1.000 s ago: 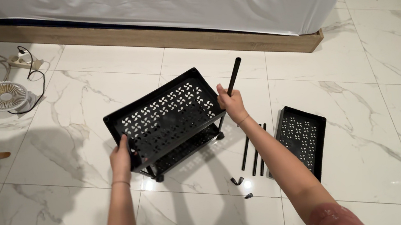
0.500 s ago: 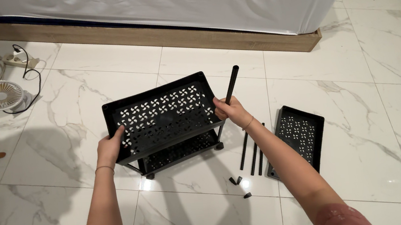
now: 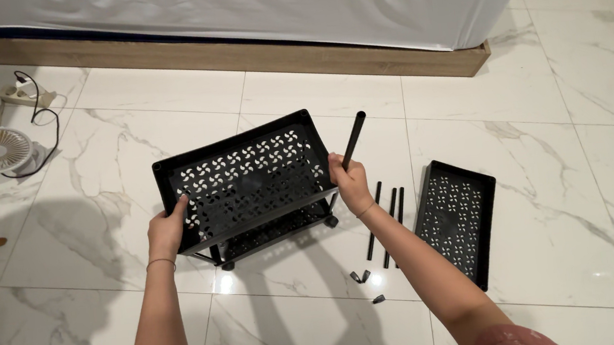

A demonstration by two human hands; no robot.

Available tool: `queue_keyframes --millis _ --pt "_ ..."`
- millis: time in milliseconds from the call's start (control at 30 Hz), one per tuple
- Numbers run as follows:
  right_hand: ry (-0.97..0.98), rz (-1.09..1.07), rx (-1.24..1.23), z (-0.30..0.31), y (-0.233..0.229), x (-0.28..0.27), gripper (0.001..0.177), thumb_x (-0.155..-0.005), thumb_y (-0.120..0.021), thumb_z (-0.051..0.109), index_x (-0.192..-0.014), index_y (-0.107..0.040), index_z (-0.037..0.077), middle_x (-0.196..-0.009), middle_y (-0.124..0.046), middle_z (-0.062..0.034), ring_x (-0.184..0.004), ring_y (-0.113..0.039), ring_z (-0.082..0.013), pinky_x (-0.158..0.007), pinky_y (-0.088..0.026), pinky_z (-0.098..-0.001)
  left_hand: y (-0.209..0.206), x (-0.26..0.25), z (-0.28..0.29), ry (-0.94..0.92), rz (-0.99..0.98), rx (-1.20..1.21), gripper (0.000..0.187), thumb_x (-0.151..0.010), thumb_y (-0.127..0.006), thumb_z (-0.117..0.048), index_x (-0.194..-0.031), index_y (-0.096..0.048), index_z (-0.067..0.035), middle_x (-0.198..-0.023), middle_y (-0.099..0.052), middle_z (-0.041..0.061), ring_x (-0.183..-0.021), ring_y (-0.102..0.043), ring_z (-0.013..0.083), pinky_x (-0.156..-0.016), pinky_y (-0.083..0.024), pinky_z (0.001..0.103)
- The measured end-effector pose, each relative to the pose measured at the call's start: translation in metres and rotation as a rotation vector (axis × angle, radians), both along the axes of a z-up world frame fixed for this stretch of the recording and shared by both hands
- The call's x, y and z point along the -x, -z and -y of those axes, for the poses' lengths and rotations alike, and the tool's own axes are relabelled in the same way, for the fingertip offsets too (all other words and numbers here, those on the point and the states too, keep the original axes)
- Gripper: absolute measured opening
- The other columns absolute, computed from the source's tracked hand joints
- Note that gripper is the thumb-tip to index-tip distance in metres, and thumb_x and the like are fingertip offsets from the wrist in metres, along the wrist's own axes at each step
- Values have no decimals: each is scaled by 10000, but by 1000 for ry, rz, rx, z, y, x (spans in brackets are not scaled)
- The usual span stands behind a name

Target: The person disassembles a black three-tier rolling cart by removing the top tray, detaching the vertical support rods, and placing the components on the floor.

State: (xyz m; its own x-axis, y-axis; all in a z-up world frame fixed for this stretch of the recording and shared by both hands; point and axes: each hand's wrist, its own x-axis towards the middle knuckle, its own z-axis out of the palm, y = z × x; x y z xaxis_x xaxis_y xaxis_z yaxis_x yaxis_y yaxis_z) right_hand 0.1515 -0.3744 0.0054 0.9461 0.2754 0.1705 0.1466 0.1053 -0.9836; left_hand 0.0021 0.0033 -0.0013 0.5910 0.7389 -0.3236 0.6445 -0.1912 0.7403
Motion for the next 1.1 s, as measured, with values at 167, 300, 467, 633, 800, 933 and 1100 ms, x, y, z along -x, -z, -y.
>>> queue_keyframes --millis 167,300,467,633,800,933,1100 --pt "-71 25 -66 1 3 1 548 -1098 -497 333 -620 -395 84 -548 -348 48 -517 -290 -71 -496 -248 -272 -2 2 2 -7 -43 52 706 -854 -687 -609 -1111 -748 46 -969 -767 183 -872 -738 274 -836 -549 367" --pt "-229 20 -114 6 4 -8 567 -1098 -500 304 -595 -333 102 -518 -319 43 -489 -266 -78 -478 -222 -278 -5 3 0 -2 -59 17 718 -842 -687 -617 -1117 -747 43 -1008 -765 185 -915 -728 282 -861 -538 369" --pt "-447 -89 -81 17 0 -19 575 -1095 -501 293 -588 -293 120 -521 -305 42 -491 -250 -87 -488 -216 -285 -4 1 -8 48 -77 -24 763 -835 -678 -652 -1119 -740 54 -1015 -760 202 -934 -727 297 -875 -541 385" --pt "-552 -167 -36 20 -7 -23 591 -1080 -542 276 -569 -289 122 -514 -299 38 -494 -248 -94 -492 -212 -289 -1 1 -11 60 -99 -51 787 -843 -674 -668 -1114 -745 68 -1031 -753 216 -961 -720 313 -892 -534 392" --pt "-369 -93 43 18 -7 -14 432 -1029 -602 253 -652 -476 84 -581 -446 26 -526 -350 -94 -496 -278 -298 0 4 -7 46 -53 -33 778 -831 -678 -658 -1130 -732 58 -1035 -755 208 -959 -725 308 -888 -537 384" --pt "-161 -55 43 10 1 5 342 -1005 -637 256 -732 -562 63 -630 -527 26 -570 -455 -84 -536 -379 -285 -2 5 -7 18 -54 -14 767 -834 -679 -651 -1114 -742 60 -1028 -758 207 -952 -727 310 -884 -541 386" --pt "-103 58 12 8 8 12 431 -1101 -510 333 -767 -454 65 -669 -399 36 -637 -344 -82 -590 -332 -269 -1 6 -6 30 -47 -59 760 -839 -687 -651 -1121 -737 53 -1025 -751 204 -946 -721 303 -884 -533 383"
